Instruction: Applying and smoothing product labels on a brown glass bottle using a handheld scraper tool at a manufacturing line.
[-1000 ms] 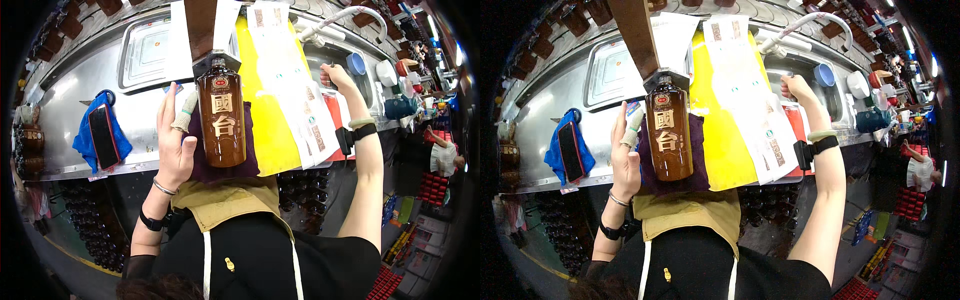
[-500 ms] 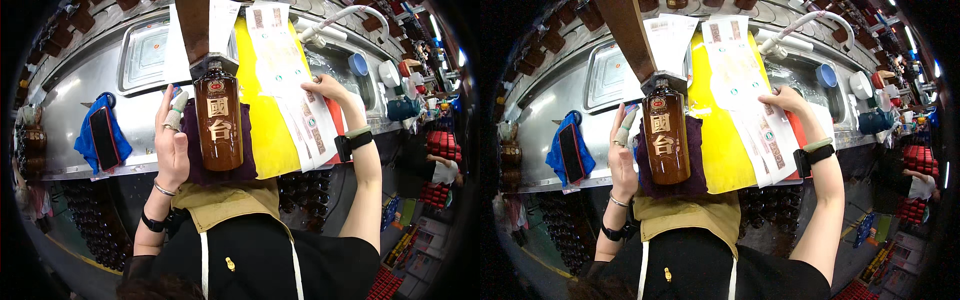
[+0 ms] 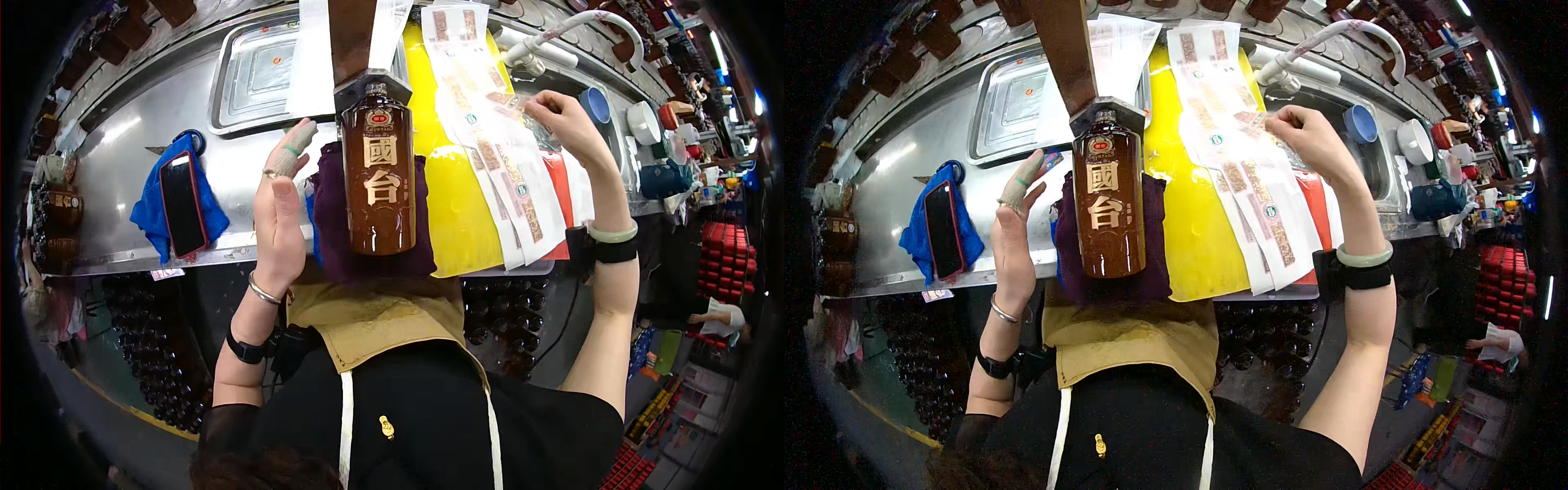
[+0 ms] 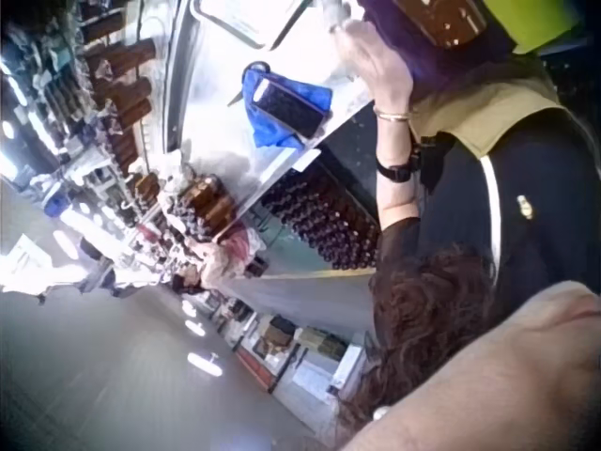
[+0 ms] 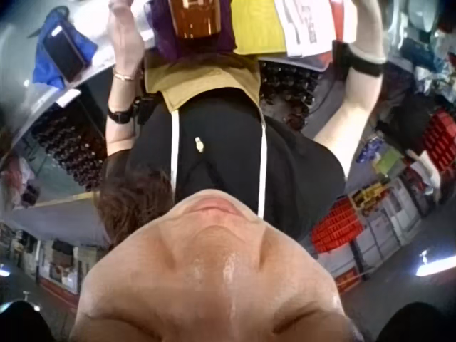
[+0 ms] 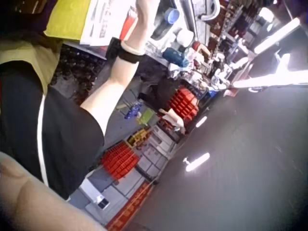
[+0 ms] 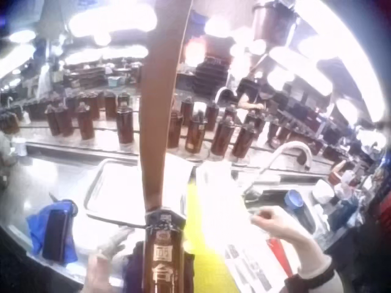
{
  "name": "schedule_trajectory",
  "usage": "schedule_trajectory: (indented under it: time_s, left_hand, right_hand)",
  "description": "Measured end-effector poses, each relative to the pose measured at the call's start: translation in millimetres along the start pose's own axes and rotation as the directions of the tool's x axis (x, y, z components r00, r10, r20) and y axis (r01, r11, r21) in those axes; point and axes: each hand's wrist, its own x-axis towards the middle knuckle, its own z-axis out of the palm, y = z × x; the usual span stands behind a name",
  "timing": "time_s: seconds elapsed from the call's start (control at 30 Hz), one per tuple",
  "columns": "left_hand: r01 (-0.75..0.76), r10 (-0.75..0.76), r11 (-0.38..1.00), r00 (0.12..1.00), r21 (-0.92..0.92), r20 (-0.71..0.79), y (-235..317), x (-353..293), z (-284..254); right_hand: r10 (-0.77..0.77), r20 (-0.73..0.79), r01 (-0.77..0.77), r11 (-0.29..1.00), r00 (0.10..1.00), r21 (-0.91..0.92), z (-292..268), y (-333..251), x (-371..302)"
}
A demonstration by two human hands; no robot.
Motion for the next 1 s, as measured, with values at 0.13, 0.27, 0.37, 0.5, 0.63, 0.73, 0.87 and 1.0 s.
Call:
schedule_trajectory:
  time_s: [0.13,0.27,0.37,0.5,0.63,0.73,0.87,1.0]
  left_hand:
    - [0.005,0.033,0.969,0.989,-0.247,0.147,21.5,30.0,3.7]
    - [-0.127,0.210,0.924,0.957,-0.361,0.199,42.0,52.9,32.4]
    - [0.158,0.061,0.811,0.935,-0.563,0.350,43.8,51.0,36.6]
    - [0.367,-0.110,0.771,0.881,-0.520,0.459,46.3,38.4,12.3]
    - [0.417,-0.245,0.846,0.858,-0.332,0.452,51.8,9.5,-20.5]
    - [0.432,-0.322,0.858,0.873,-0.277,0.365,34.8,-10.8,-22.1]
    - [0.492,-0.402,0.833,0.852,-0.253,0.335,16.7,-20.3,-17.2]
    - [0.493,-0.389,0.816,0.855,-0.303,0.344,3.9,-24.3,-12.1]
  right_hand:
    - [-0.108,0.033,0.101,0.979,0.994,0.175,12.4,-73.3,-31.9]
    - [-0.270,0.123,0.227,0.931,0.955,0.286,31.3,-131.2,-55.2]
    - [-0.367,0.109,0.311,0.884,0.924,0.349,42.5,-176.9,-80.3]
    - [-0.403,0.165,0.297,0.845,0.900,0.446,48.7,-183.5,-93.4]
    - [-0.254,0.288,0.154,0.932,0.923,0.328,68.6,-159.3,-104.9]
    - [-0.204,0.260,0.175,0.976,0.944,0.130,95.0,-133.8,-114.6]
    - [-0.124,0.255,0.068,0.974,0.959,0.217,121.0,-103.4,-116.4]
    - [-0.101,0.129,0.091,0.992,0.987,0.083,135.0,-92.0,-122.0]
